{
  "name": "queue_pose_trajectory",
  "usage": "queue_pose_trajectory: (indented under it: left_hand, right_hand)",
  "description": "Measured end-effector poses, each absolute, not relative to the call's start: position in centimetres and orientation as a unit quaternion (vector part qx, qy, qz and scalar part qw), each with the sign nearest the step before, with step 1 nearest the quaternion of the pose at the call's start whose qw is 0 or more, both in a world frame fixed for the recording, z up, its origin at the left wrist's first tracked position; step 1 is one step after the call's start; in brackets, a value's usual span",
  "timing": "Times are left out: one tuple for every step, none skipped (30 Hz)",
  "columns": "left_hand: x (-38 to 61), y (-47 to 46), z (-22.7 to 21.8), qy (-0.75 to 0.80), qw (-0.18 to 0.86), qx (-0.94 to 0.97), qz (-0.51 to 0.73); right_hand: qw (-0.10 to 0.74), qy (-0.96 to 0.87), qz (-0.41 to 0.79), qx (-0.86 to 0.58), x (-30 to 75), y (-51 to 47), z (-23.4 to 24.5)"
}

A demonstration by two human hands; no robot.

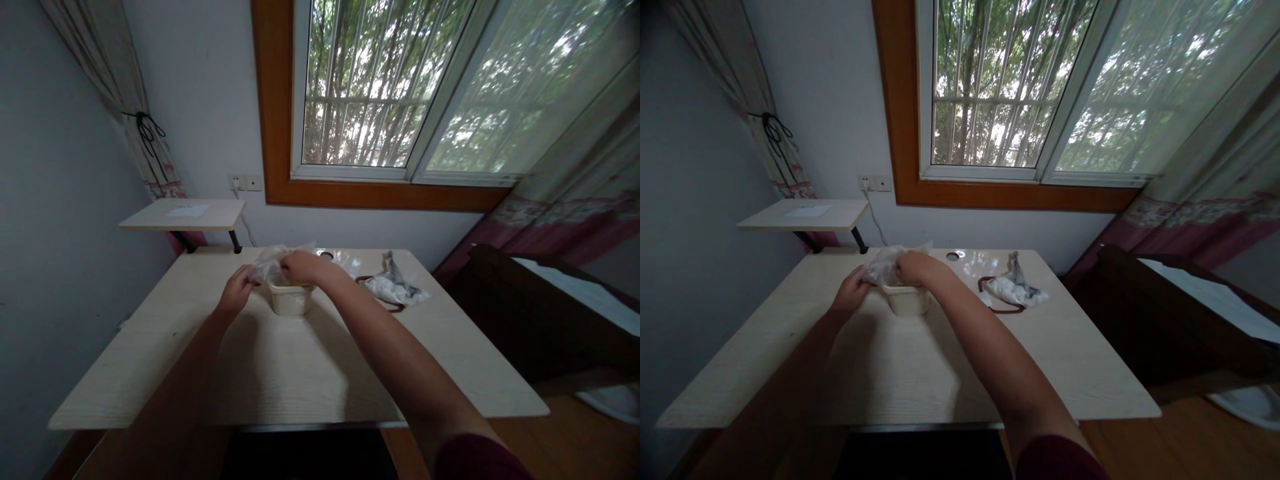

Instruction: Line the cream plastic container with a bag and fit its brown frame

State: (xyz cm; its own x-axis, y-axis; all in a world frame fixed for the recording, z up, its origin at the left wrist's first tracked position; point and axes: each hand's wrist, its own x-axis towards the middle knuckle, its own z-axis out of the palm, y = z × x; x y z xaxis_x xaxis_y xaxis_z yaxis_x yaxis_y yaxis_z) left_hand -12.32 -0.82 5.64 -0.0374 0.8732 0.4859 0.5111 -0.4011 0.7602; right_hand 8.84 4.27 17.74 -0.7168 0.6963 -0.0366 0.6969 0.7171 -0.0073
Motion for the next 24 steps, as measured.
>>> queue_pose_trajectory:
  left_hand:
    - [-12.4, -0.8, 5.6, 0.522, 0.171, 0.664, 0.507]
    - [-12.5, -0.7, 5.5, 0.529, 0.162, 0.657, 0.513]
    - [-12.6, -0.7, 5.5, 0.535, 0.155, 0.651, 0.516]
    - [-12.6, -0.7, 5.5, 0.542, 0.147, 0.646, 0.518]
    - [-12.7, -0.7, 5.5, 0.548, 0.139, 0.643, 0.517]
    - [-12.7, -0.7, 5.6, 0.552, 0.131, 0.643, 0.515]
    - [-12.7, -0.8, 5.7, 0.555, 0.121, 0.644, 0.513]
    - [-12.6, -0.9, 5.9, 0.556, 0.113, 0.646, 0.511]
    - [-12.6, -1.0, 6.1, 0.555, 0.107, 0.649, 0.509]
    - [-12.6, -1.2, 6.2, 0.552, 0.104, 0.652, 0.509]
    - [-12.6, -1.3, 6.4, 0.546, 0.103, 0.656, 0.510]
    - [-12.6, -1.5, 6.4, 0.541, 0.104, 0.658, 0.513]
    - [-12.5, -1.6, 6.5, 0.537, 0.106, 0.659, 0.516]
    - [-12.5, -1.6, 6.4, 0.535, 0.107, 0.657, 0.520]
    - [-12.5, -1.7, 6.3, 0.536, 0.109, 0.653, 0.524]
    - [-12.5, -1.7, 6.1, 0.538, 0.112, 0.646, 0.530]
    - [-12.5, -1.6, 5.9, 0.539, 0.117, 0.639, 0.536]
    - [-12.6, -1.6, 5.7, 0.538, 0.122, 0.633, 0.543]
    - [-12.6, -1.6, 5.5, 0.535, 0.126, 0.628, 0.551]
    - [-12.6, -1.5, 5.3, 0.532, 0.130, 0.624, 0.558]
    - [-12.6, -1.5, 5.2, 0.529, 0.132, 0.621, 0.563]
    - [-12.6, -1.5, 5.1, 0.528, 0.135, 0.619, 0.565]
    - [-12.6, -1.5, 5.1, 0.528, 0.136, 0.619, 0.565]
    - [-12.7, -1.5, 5.1, 0.530, 0.134, 0.619, 0.563]
  right_hand:
    - [0.005, 0.932, -0.012, 0.363, 9.3, 4.4, 18.1]
    - [-0.010, 0.937, -0.015, 0.349, 9.9, 4.5, 18.4]
    - [-0.038, 0.942, -0.018, 0.333, 10.6, 4.6, 18.8]
    - [-0.066, 0.944, -0.022, 0.323, 11.3, 4.7, 19.0]
    - [-0.093, 0.944, -0.026, 0.317, 12.1, 4.9, 19.2]
    - [-0.121, 0.942, -0.031, 0.312, 12.8, 5.0, 19.3]
    - [-0.144, 0.940, -0.034, 0.308, 13.6, 5.0, 19.4]
    - [-0.167, 0.937, -0.038, 0.304, 14.4, 5.1, 19.3]
    - [-0.192, 0.935, -0.040, 0.296, 15.2, 5.0, 19.1]
    - [-0.221, 0.931, -0.041, 0.289, 15.9, 4.9, 18.9]
    - [-0.249, 0.925, -0.037, 0.286, 16.5, 4.8, 18.6]
    - [-0.279, 0.915, -0.023, 0.292, 17.0, 4.6, 18.3]
    - [-0.304, 0.902, -0.007, 0.305, 17.4, 4.5, 17.9]
    - [-0.324, 0.890, 0.008, 0.321, 17.6, 4.4, 17.4]
    - [-0.339, 0.877, 0.018, 0.339, 17.7, 4.4, 17.0]
    - [-0.348, 0.867, 0.020, 0.355, 17.7, 4.5, 16.5]
    - [-0.352, 0.861, 0.012, 0.368, 17.6, 4.6, 16.1]
    - [-0.354, 0.857, -0.003, 0.375, 17.4, 4.9, 15.7]
    - [-0.353, 0.855, -0.023, 0.379, 17.2, 5.2, 15.3]
    - [-0.350, 0.855, -0.042, 0.381, 16.9, 5.4, 15.0]
    - [-0.345, 0.855, -0.060, 0.382, 16.6, 5.7, 14.8]
    - [-0.337, 0.856, -0.074, 0.384, 16.2, 5.8, 14.7]
    - [-0.327, 0.858, -0.083, 0.387, 15.9, 5.8, 14.8]
    - [-0.317, 0.860, -0.087, 0.390, 15.5, 5.7, 14.9]
